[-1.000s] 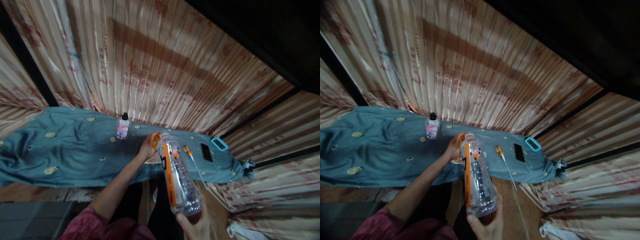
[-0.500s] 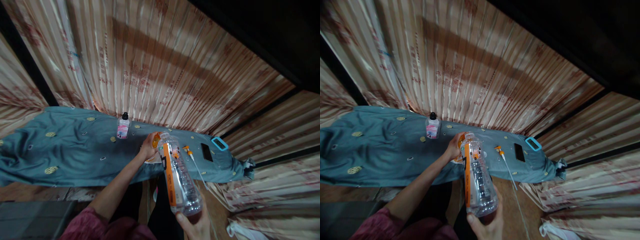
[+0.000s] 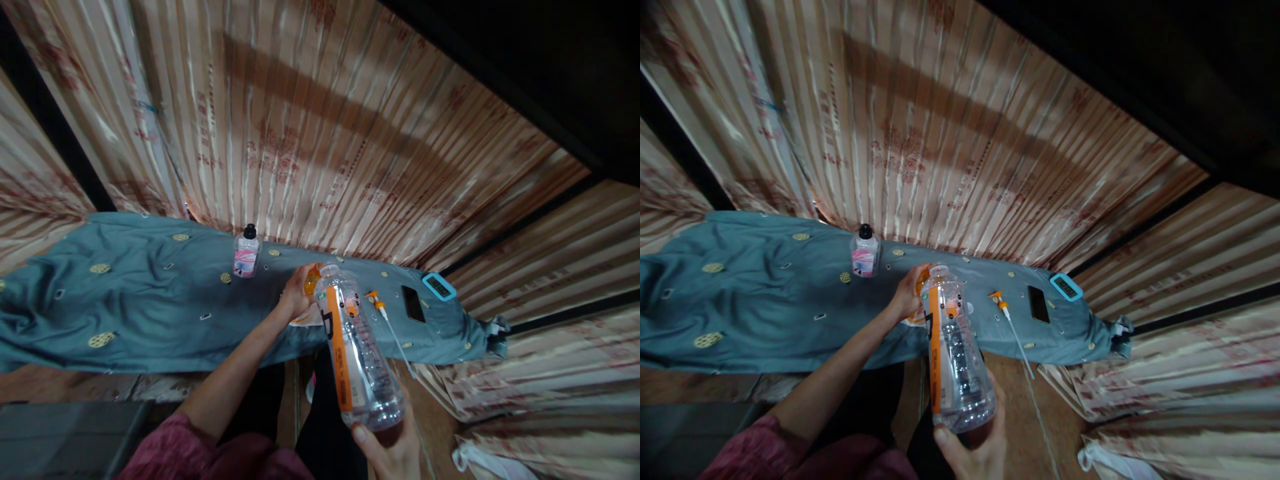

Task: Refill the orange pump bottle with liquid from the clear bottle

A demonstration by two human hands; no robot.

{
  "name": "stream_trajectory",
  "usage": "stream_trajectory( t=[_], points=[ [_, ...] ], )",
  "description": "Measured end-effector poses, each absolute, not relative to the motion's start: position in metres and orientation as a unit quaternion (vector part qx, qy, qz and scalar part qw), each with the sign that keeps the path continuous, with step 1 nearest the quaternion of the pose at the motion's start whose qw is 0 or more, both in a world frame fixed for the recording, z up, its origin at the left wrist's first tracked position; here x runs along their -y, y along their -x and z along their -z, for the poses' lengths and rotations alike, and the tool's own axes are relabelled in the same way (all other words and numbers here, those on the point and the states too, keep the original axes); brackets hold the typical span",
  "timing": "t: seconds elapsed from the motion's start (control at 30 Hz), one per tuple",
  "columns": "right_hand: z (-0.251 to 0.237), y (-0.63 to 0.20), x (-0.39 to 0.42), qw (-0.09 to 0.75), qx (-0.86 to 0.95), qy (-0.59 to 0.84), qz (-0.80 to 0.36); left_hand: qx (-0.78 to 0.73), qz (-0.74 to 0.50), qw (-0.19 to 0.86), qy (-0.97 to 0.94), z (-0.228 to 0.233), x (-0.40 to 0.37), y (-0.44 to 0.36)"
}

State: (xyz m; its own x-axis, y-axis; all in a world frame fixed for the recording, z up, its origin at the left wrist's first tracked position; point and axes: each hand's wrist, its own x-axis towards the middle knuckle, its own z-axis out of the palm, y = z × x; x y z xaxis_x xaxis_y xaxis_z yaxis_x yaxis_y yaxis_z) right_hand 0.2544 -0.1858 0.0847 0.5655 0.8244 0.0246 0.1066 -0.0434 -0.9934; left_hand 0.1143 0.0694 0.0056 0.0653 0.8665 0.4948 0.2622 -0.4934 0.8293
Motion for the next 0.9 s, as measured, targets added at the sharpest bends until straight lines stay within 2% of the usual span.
stream_trajectory(
  t=[0.9],
  points=[
    [-0.0846,-0.2545,0.1855,0.598,0.346,0.65,-0.315,-0.419,-0.535,0.278,-0.679,-0.0039,-0.0701,-0.1129]
  ],
)
